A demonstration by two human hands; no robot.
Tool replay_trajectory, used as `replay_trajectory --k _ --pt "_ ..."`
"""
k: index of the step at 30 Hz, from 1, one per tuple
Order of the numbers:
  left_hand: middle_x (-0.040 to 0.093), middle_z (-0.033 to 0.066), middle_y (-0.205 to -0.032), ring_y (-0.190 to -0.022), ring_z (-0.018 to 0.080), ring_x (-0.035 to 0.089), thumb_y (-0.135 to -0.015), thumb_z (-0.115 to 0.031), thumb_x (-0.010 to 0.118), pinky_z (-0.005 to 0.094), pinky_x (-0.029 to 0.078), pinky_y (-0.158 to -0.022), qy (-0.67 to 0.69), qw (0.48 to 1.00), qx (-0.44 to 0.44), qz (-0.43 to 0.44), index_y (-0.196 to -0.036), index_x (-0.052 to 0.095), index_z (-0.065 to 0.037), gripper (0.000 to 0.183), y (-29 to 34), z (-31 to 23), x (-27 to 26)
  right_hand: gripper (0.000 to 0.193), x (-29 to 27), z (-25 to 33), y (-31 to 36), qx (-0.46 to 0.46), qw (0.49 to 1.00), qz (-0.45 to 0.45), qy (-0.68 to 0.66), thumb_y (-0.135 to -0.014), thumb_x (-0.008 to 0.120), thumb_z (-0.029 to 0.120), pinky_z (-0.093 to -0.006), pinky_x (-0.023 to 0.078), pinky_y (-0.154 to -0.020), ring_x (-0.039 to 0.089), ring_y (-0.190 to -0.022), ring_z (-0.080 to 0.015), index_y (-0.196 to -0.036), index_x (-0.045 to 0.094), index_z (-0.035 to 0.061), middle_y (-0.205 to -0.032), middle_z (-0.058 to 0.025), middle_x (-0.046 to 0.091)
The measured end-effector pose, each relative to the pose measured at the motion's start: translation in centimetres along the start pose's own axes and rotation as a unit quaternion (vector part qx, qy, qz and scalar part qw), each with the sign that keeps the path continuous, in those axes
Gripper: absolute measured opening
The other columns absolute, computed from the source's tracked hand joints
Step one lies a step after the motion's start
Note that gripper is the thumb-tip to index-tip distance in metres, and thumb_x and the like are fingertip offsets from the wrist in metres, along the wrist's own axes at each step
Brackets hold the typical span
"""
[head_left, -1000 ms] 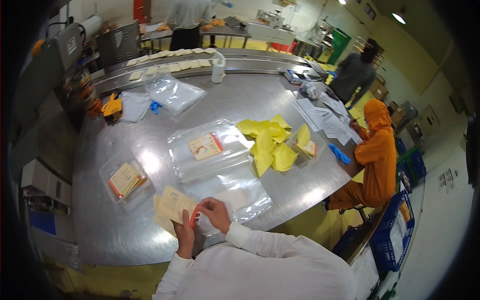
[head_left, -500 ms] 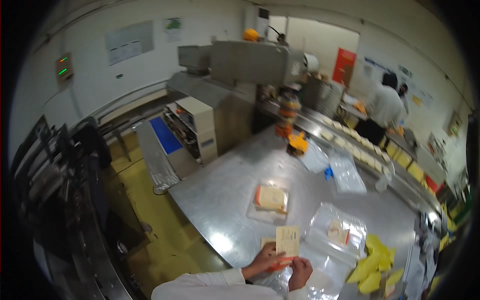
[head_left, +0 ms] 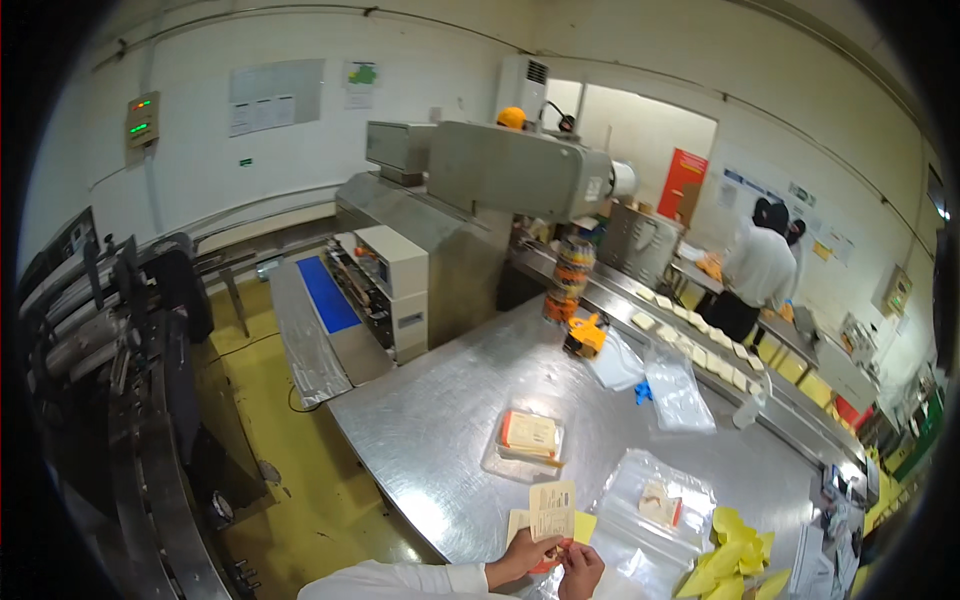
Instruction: The person places small paper documents into clear plastic bags on a stainless steel table. They handle the documents and bags by hand, arranging them in a row while other workers in protective gear are visible in the background.
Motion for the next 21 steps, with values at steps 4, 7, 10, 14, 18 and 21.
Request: replay_trajectory --k 4,7,10,14,18,21 --pt "0.067 0.0025 -0.084 -0.073 0.0101 0.062 -0.085 -0.008 0.068 0.0264 0.05 -0.062 -0.108 0.992 0.005 -0.061 -0.101 0.066 0.0 0.018 0.8 -1.0 -0.8 0.021 0.5 1.9 1.1 -0.01 0.999 0.011 0.048 -0.091 0.066 0.006 -0.0288 0.055 -0.08 0.068 -0.085 -0.0207 -0.102 0.066 -0.0115 -0.097 -0.0161 0.071" --pt "0.07 0.0059 -0.087 -0.072 0.0127 0.065 -0.086 -0.004 0.066 0.0283 0.053 -0.063 -0.125 0.989 0.055 -0.065 -0.103 0.066 0.002 0.018 1.5 -2.0 -0.5 0.025 0.9 3.3 1.7 -0.022 0.991 -0.001 0.136 -0.089 0.07 0.015 -0.0268 0.052 -0.076 0.066 -0.081 -0.0147 -0.098 0.072 -0.008 -0.089 -0.0115 0.073" --pt "0.071 0.0064 -0.089 -0.072 0.0119 0.066 -0.084 -0.003 0.067 0.0264 0.053 -0.06 -0.123 0.992 0.022 -0.023 -0.099 0.067 0.003 0.016 1.6 -2.3 0.6 0.022 0.4 3.4 2.1 -0.013 0.99 -0.015 0.142 -0.091 0.069 0.013 -0.0266 0.053 -0.075 0.067 -0.08 -0.014 -0.097 0.072 -0.0072 -0.087 -0.0098 0.073" --pt "0.068 0.0055 -0.086 -0.067 0.0106 0.063 -0.082 0.003 0.064 0.0234 0.049 -0.058 -0.15 0.986 0.048 -0.052 -0.101 0.063 0.004 0.019 1.8 -2.0 0.7 0.016 -0.2 1.8 1.8 -0.028 0.985 -0.001 0.168 -0.089 0.07 0.008 -0.0252 0.054 -0.074 0.067 -0.08 -0.0115 -0.096 0.071 -0.0067 -0.087 -0.0087 0.073" --pt "0.069 0.0094 -0.097 -0.083 0.0157 0.067 -0.082 0.001 0.071 0.0286 0.054 -0.073 -0.235 0.967 0.084 -0.039 -0.109 0.061 0.004 0.028 1.9 -3.2 1.2 0.016 -0.4 3.3 2.0 -0.025 0.975 0.017 0.219 -0.087 0.072 0.009 -0.0257 0.055 -0.072 0.067 -0.077 -0.0112 -0.093 0.071 -0.0065 -0.084 -0.0085 0.073" --pt "0.07 0.0119 -0.104 -0.093 0.0201 0.068 -0.082 0.001 0.071 0.0324 0.053 -0.083 -0.276 0.953 0.121 -0.017 -0.11 0.061 0.004 0.03 2.4 -4.3 2.1 0.019 -1.1 3.4 2.0 -0.029 0.968 -0.003 0.248 -0.083 0.073 0.017 -0.0283 0.053 -0.067 0.067 -0.068 -0.0127 -0.086 0.073 -0.0019 -0.078 -0.0108 0.073"
Point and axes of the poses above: each hand's wrist, its own y-axis away from the middle knuckle, its own x-axis out of the palm, z = x × y, the point moved 7 cm from there along -y, towards the middle knuckle
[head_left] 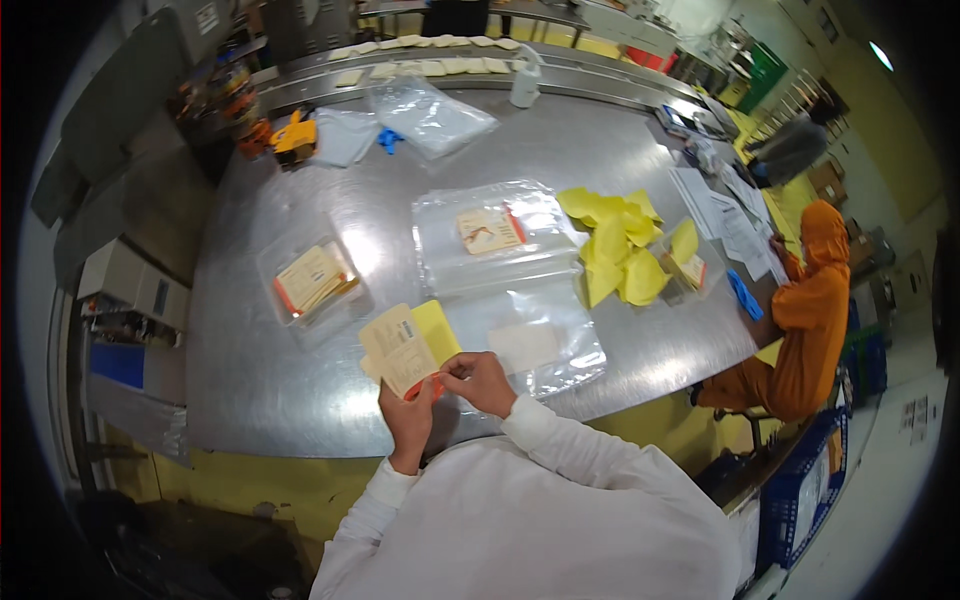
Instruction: The person places small paper documents into clear plastic bags on a stainless steel table. They handle the documents and bags by hand, arranging them in a row while other workers in protective gear are visible in the background.
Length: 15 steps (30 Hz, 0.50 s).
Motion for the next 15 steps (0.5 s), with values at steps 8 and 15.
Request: replay_trajectory --k 8,15 --pt "0.067 0.0156 -0.106 -0.097 0.023 0.068 -0.083 0.003 0.069 0.0331 0.054 -0.084 -0.043 0.997 0.043 0.051 -0.123 0.048 0.004 0.045 -0.1 -1.7 2.6 0.018 -0.3 -2.8 -0.5 0.051 0.998 -0.02 -0.042 -0.079 0.076 0.011 -0.0241 0.052 -0.063 0.063 -0.066 -0.0077 -0.078 0.067 -0.0041 -0.072 -0.0054 0.069" --pt "0.053 0.0208 -0.127 -0.113 0.027 0.059 -0.084 0.007 0.065 0.0348 0.05 -0.094 -0.019 0.998 0.044 0.048 -0.142 0.03 -0.001 0.069 -0.4 -1.5 3.9 0.024 -0.6 -4.3 -0.8 0.067 0.991 -0.039 -0.113 -0.075 0.079 0.018 -0.0292 0.051 -0.061 0.062 -0.063 -0.012 -0.077 0.07 -0.0037 -0.069 -0.0093 0.069"
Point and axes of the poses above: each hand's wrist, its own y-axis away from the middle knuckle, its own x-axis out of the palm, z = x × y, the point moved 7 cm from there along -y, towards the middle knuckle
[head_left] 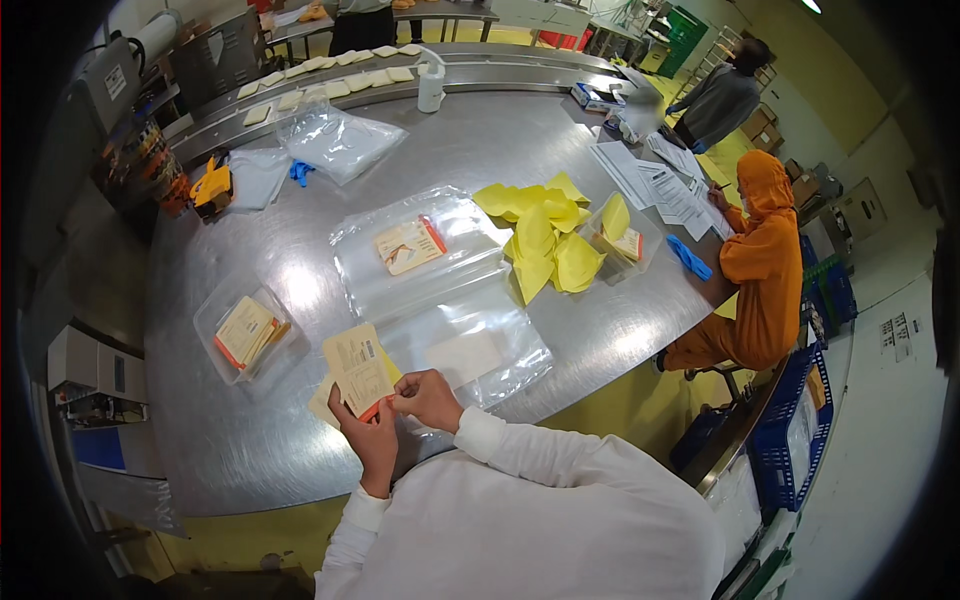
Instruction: The person places small paper documents into clear plastic bags on a stainless steel table. They handle the documents and bags by hand, arranging them in a row while other workers in protective gear are visible in the background.
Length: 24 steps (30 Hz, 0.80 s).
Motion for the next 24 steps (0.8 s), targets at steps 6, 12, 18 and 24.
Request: replay_trajectory --k 6,12,18,24 --pt "0.033 0.02 -0.142 -0.131 0.0307 0.042 -0.08 0.009 0.066 0.0394 0.042 -0.106 0.04 0.999 -0.016 -0.001 -0.153 0.014 -0.002 0.09 -0.6 -0.2 0.6 0.012 -0.8 0.4 -0.1 0.034 0.999 0.02 -0.026 -0.083 0.072 0.006 -0.0245 0.053 -0.06 0.064 -0.067 -0.011 -0.086 0.069 -0.0054 -0.079 -0.0089 0.07" --pt "0.036 0.0175 -0.144 -0.128 0.0272 0.048 -0.085 0.012 0.061 0.0345 0.051 -0.098 0.067 0.997 -0.001 0.03 -0.152 0.021 -0.004 0.08 -1.0 0.4 1.0 0.013 -1.4 2.9 0.8 0.06 0.993 0.051 -0.083 -0.085 0.071 0.004 -0.0252 0.054 -0.065 0.066 -0.07 -0.0134 -0.09 0.068 -0.0074 -0.083 -0.0117 0.071" --pt "0.039 0.0166 -0.14 -0.127 0.0268 0.05 -0.084 0.007 0.065 0.0367 0.051 -0.1 0.075 0.995 0.002 0.063 -0.147 0.028 -0.003 0.074 -1.4 -0.7 1.7 0.013 -2.7 2.9 1.0 0.059 0.992 0.043 -0.1 -0.087 0.07 0.004 -0.0265 0.054 -0.069 0.065 -0.073 -0.0137 -0.092 0.069 -0.0069 -0.085 -0.0124 0.072" --pt "0.039 0.0167 -0.14 -0.126 0.0269 0.051 -0.084 0.006 0.065 0.0371 0.051 -0.101 0.083 0.993 -0.007 0.084 -0.145 0.031 -0.003 0.071 -1.5 -0.6 2.0 0.014 -3.3 2.9 0.7 0.032 0.994 0.054 -0.093 -0.088 0.07 0.005 -0.0268 0.054 -0.069 0.065 -0.073 -0.0135 -0.095 0.07 -0.007 -0.085 -0.0121 0.072"
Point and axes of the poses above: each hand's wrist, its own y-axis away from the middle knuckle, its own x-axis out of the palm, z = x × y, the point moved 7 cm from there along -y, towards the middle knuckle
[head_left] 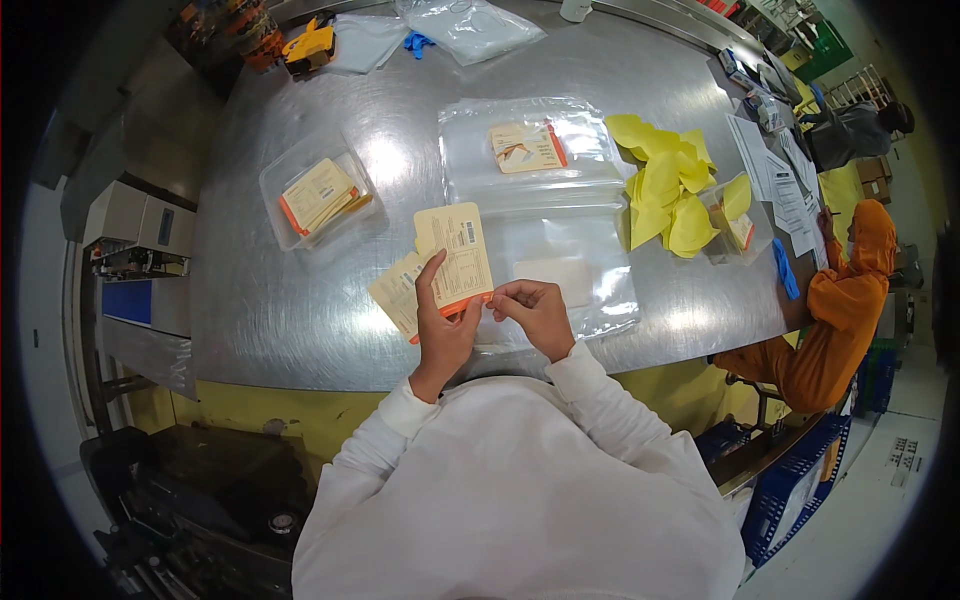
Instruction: The person places small paper documents into clear plastic bags on a stainless steel table. They handle the documents and bags by hand, arranging them in a row while other workers in protective gear are visible in the background.
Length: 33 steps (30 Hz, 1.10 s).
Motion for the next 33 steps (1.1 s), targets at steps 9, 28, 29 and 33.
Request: replay_trajectory --k 9,28,29,33 --pt "0.043 0.0167 -0.137 -0.122 0.0252 0.055 -0.086 0.008 0.063 0.0344 0.053 -0.096 -0.024 1.0 0.01 0.018 -0.143 0.035 -0.004 0.065 0.1 0.0 0.0 0.012 -0.1 -0.1 0.0 0.0 1.0 0.008 0.018 -0.088 0.068 0.002 -0.0264 0.054 -0.069 0.065 -0.073 -0.0134 -0.096 0.069 -0.007 -0.086 -0.0116 0.072" --pt "0.062 0.0061 -0.098 -0.078 0.0093 0.061 -0.091 0.001 0.063 0.0225 0.048 -0.062 0.026 0.995 -0.088 -0.051 -0.092 0.061 0.001 0.003 -1.1 3.7 -1.8 0.012 -26.5 -1.9 -0.3 -0.15 0.858 -0.452 0.195 -0.085 0.064 0.009 -0.0268 0.045 -0.05 0.055 -0.055 -0.0117 -0.076 0.061 0.0013 -0.067 -0.0046 0.061" --pt "0.062 0.0066 -0.099 -0.081 0.01 0.061 -0.091 0.002 0.063 0.022 0.048 -0.063 0.038 0.993 -0.091 -0.057 -0.093 0.061 0.001 0.003 -0.8 3.8 -2.3 0.011 -29.5 -1.1 0.5 -0.132 0.864 -0.478 0.089 -0.086 0.064 0.01 -0.0263 0.046 -0.051 0.056 -0.056 -0.0125 -0.081 0.062 0.0008 -0.069 -0.0056 0.061" --pt "0.064 0.009 -0.103 -0.088 0.0151 0.065 -0.089 0.004 0.065 0.0236 0.05 -0.069 0.025 0.999 0.003 -0.038 -0.094 0.062 0.002 0.006 -0.8 2.3 -1.1 0.017 -28.5 4.1 3.2 -0.146 0.823 -0.535 -0.121 -0.09 0.06 0.011 -0.0278 0.047 -0.056 0.057 -0.06 -0.0145 -0.092 0.065 -0.0044 -0.073 -0.012 0.064"
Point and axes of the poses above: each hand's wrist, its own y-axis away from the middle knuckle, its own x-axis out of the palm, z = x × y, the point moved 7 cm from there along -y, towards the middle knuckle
